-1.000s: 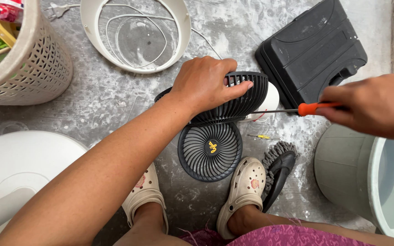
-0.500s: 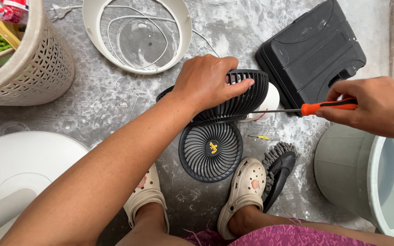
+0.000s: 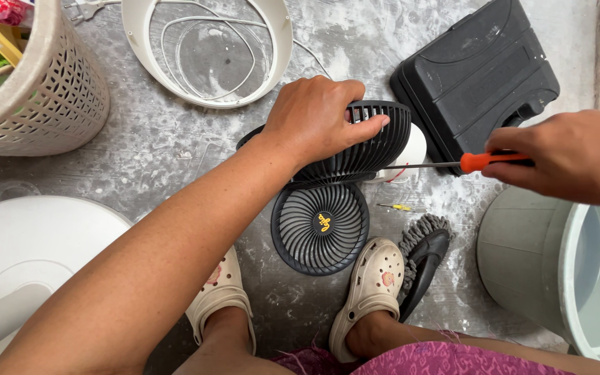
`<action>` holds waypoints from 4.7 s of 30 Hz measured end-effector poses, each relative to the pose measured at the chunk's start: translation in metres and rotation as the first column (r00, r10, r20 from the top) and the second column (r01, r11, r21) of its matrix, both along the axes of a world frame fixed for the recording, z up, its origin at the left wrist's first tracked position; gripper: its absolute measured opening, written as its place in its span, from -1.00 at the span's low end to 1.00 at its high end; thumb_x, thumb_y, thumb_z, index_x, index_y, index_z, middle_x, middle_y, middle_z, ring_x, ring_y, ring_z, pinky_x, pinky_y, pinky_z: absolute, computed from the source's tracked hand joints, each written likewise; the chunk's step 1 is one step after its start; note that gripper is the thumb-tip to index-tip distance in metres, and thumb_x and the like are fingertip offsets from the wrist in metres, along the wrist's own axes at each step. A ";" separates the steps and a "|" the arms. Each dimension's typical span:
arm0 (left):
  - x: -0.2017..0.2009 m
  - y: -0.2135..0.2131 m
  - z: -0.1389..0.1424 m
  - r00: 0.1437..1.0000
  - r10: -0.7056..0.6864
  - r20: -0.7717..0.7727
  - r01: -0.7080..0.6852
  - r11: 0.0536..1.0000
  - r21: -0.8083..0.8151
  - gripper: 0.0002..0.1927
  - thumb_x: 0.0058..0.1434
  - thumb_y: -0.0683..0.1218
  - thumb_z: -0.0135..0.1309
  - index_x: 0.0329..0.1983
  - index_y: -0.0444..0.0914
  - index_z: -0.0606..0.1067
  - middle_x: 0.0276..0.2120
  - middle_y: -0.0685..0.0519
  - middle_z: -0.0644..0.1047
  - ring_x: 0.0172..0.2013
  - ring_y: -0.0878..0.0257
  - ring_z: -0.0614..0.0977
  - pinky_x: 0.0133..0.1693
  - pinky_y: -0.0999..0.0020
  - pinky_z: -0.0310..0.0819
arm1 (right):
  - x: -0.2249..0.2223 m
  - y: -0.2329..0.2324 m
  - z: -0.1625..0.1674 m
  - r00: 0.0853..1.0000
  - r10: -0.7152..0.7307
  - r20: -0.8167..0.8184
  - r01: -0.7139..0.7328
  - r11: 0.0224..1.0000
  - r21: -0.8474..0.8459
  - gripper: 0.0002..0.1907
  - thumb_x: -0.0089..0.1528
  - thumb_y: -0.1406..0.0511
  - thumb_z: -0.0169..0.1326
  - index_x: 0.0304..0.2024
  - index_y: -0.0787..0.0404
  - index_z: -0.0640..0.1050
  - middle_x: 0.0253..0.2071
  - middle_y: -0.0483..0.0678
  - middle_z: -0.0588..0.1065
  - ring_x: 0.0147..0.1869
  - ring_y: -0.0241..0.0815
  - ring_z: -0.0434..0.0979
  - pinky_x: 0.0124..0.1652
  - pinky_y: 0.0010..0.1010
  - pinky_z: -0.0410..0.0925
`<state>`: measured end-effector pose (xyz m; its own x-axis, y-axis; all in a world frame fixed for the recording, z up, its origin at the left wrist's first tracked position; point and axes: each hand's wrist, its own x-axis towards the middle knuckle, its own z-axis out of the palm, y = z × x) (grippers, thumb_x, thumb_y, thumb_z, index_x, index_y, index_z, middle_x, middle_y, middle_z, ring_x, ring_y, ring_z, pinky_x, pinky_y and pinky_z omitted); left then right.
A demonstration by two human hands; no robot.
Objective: The person kneels on the floor and uses a screwdriver to unscrew the rear housing of a small desk fan, holding the fan cage steady with the other hand. They work the screws loose along the fan body and manipulate the separated cage and motor housing parts on the floor.
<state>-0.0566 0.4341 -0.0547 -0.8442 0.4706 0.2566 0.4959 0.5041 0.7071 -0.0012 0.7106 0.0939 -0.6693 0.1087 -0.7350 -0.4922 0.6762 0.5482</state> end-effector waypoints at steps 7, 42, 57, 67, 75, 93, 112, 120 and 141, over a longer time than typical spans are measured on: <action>0.003 -0.001 0.003 1.000 -0.003 0.026 0.003 1.000 0.002 -0.51 0.11 0.34 0.18 -0.47 -0.18 0.58 -0.64 0.00 0.58 -0.54 -0.02 0.65 -0.47 0.05 0.50 | 0.010 -0.013 0.012 0.931 0.364 0.026 -0.362 0.930 -0.055 -0.59 0.32 -0.08 -0.10 0.13 -0.19 0.47 -0.32 -0.36 0.50 -0.35 -0.47 0.58 -0.48 -0.55 0.42; 0.000 0.000 0.001 1.000 -0.007 0.011 0.007 1.000 -0.023 -0.49 0.14 0.34 0.19 -0.48 -0.19 0.57 -0.67 0.00 0.56 -0.57 -0.01 0.63 -0.48 0.07 0.49 | 0.021 0.031 0.003 0.930 0.342 -0.132 -0.363 0.911 -0.197 -0.64 0.22 -0.12 0.13 -0.14 -0.12 0.62 -0.55 -0.29 0.45 -0.54 -0.40 0.53 -0.44 -0.46 0.40; -0.005 0.002 -0.002 1.000 0.012 0.005 -0.012 1.000 0.016 -0.48 0.11 0.34 0.20 -0.51 -0.20 0.56 -0.64 0.04 0.59 -0.55 0.03 0.66 -0.47 0.09 0.51 | 0.015 0.048 -0.011 0.918 -0.264 -0.295 0.174 0.939 -0.297 -0.58 0.33 -0.05 0.00 0.03 -0.04 0.69 -0.50 -0.13 0.60 -0.54 -0.29 0.58 -0.46 -0.48 0.41; -0.008 0.003 -0.003 0.999 0.029 -0.042 -0.028 0.999 0.020 -0.48 0.12 0.34 0.21 -0.50 -0.20 0.56 -0.66 -0.02 0.57 -0.57 -0.02 0.64 -0.47 0.07 0.51 | -0.005 0.063 -0.012 0.297 -0.954 0.044 0.864 0.248 -0.439 -0.57 0.38 -0.03 0.02 0.04 0.12 0.57 -0.57 0.02 0.44 -0.64 -0.11 0.33 -0.60 -0.25 0.11; -0.006 0.002 -0.003 0.998 0.023 -0.064 -0.021 0.999 0.036 -0.50 0.12 0.34 0.20 -0.49 -0.19 0.57 -0.67 -0.02 0.56 -0.57 -0.03 0.63 -0.46 0.05 0.51 | 0.011 0.064 -0.016 0.750 -0.656 -0.085 0.472 0.620 -0.627 -0.73 0.28 0.10 0.21 -0.19 0.13 0.71 -0.63 -0.01 0.45 -0.62 -0.20 0.47 -0.56 -0.32 0.33; -0.010 0.003 -0.002 1.000 0.016 0.008 -0.016 1.000 0.026 -0.49 0.10 0.34 0.20 -0.50 -0.19 0.56 -0.64 0.03 0.59 -0.55 0.01 0.65 -0.47 0.08 0.52 | 0.021 0.051 -0.009 0.844 -0.499 -0.196 0.470 0.865 -0.177 -0.57 0.32 -0.05 0.10 -0.07 0.11 0.70 -0.52 -0.07 0.57 -0.44 -0.22 0.67 -0.42 -0.48 0.51; -0.006 0.002 0.000 1.000 0.008 -0.017 -0.008 1.000 -0.001 -0.50 0.11 0.33 0.20 -0.50 -0.19 0.57 -0.64 0.02 0.58 -0.56 0.01 0.65 -0.49 0.08 0.50 | 0.006 0.025 0.005 0.922 0.388 0.003 -0.377 0.899 -0.224 -0.67 0.25 -0.01 0.08 0.00 -0.11 0.50 -0.42 -0.27 0.49 -0.42 -0.41 0.58 -0.39 -0.45 0.43; -0.008 0.003 -0.002 1.000 0.016 -0.023 -0.016 1.000 -0.016 -0.48 0.14 0.34 0.20 -0.47 -0.20 0.57 -0.65 -0.01 0.57 -0.55 -0.01 0.64 -0.46 0.07 0.51 | 0.008 0.017 0.003 0.949 -0.033 -0.314 -0.115 0.891 -0.440 -0.61 0.06 0.02 0.28 -0.14 0.03 0.62 -0.29 -0.19 0.54 -0.36 -0.35 0.62 -0.36 -0.51 0.50; -0.010 0.005 0.001 1.000 -0.015 0.018 0.015 1.000 -0.003 -0.49 0.13 0.34 0.18 -0.52 -0.18 0.56 -0.69 0.03 0.55 -0.62 0.05 0.62 -0.51 0.10 0.49 | 0.002 0.013 0.007 0.970 0.242 0.023 -0.243 0.967 0.074 -0.62 0.34 -0.15 -0.10 -0.01 -0.20 0.56 -0.49 -0.39 0.46 -0.47 -0.54 0.54 -0.42 -0.63 0.38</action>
<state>-0.0670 0.4396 -0.0538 -0.8418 0.4837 0.2396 0.4901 0.4990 0.7147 0.0012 0.7239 0.1008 -0.6723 0.0002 -0.7403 -0.6440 0.4930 0.5850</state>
